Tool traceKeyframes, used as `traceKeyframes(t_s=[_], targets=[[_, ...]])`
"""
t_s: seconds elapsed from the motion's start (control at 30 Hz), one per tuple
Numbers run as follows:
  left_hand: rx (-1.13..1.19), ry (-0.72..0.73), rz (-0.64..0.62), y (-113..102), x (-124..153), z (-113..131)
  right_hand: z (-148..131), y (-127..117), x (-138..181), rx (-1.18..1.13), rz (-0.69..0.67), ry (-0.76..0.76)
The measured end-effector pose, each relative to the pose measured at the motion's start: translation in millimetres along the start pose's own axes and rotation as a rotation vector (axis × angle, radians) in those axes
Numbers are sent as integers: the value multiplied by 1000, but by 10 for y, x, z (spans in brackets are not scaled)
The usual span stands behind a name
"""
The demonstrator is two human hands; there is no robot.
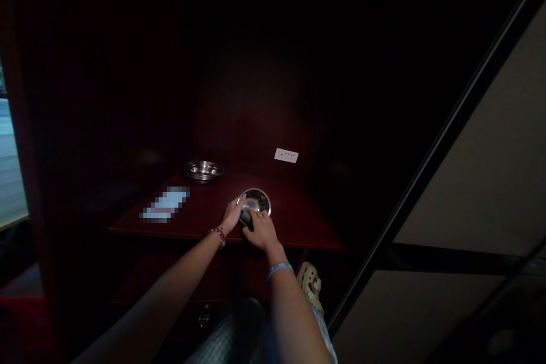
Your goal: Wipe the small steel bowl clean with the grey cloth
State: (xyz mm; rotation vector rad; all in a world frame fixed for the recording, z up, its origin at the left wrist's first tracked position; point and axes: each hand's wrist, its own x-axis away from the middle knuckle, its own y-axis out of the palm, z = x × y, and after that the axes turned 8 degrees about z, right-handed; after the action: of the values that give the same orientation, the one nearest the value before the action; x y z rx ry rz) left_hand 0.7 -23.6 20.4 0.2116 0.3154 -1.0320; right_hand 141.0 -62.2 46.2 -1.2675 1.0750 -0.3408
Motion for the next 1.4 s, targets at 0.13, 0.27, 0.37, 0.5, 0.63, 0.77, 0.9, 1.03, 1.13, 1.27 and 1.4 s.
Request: traceKeyframes(t_s=[0.13,0.27,0.37,0.5,0.63,0.77,0.9,1.03,1.13,1.27,1.4], targets=[[-2,0,-21,-8,-4,-8,9,6,15,1,-3,-33],[12,-33,-14,-9,0,-3,13,2,12,44,13,-53],[18,-58,9,-8,3,-8,0,1,-1,71,35,-75],[35,-82,8,-6,0,-17,-36,5,-21,84,42,-112],[63,-97,-21,-2,-5,-13,-61,6,-31,64,2,-81],[90,-99,-22,8,-17,-33,-62,6,-22,17,-16,-63],[141,-82,-26,27,-35,-74,-61,4,-4,-18,-16,-81],[171,-65,-28,41,-46,-99,-69,-7,1,-40,-23,-71],[161,-75,-37,43,-46,-107,-76,-15,-8,-54,-36,-42],[137,-75,-34,40,-39,-105,-72,-19,-18,-63,-32,-31],[114,-77,-38,42,-41,-109,-60,-25,-22,-57,-23,-30]])
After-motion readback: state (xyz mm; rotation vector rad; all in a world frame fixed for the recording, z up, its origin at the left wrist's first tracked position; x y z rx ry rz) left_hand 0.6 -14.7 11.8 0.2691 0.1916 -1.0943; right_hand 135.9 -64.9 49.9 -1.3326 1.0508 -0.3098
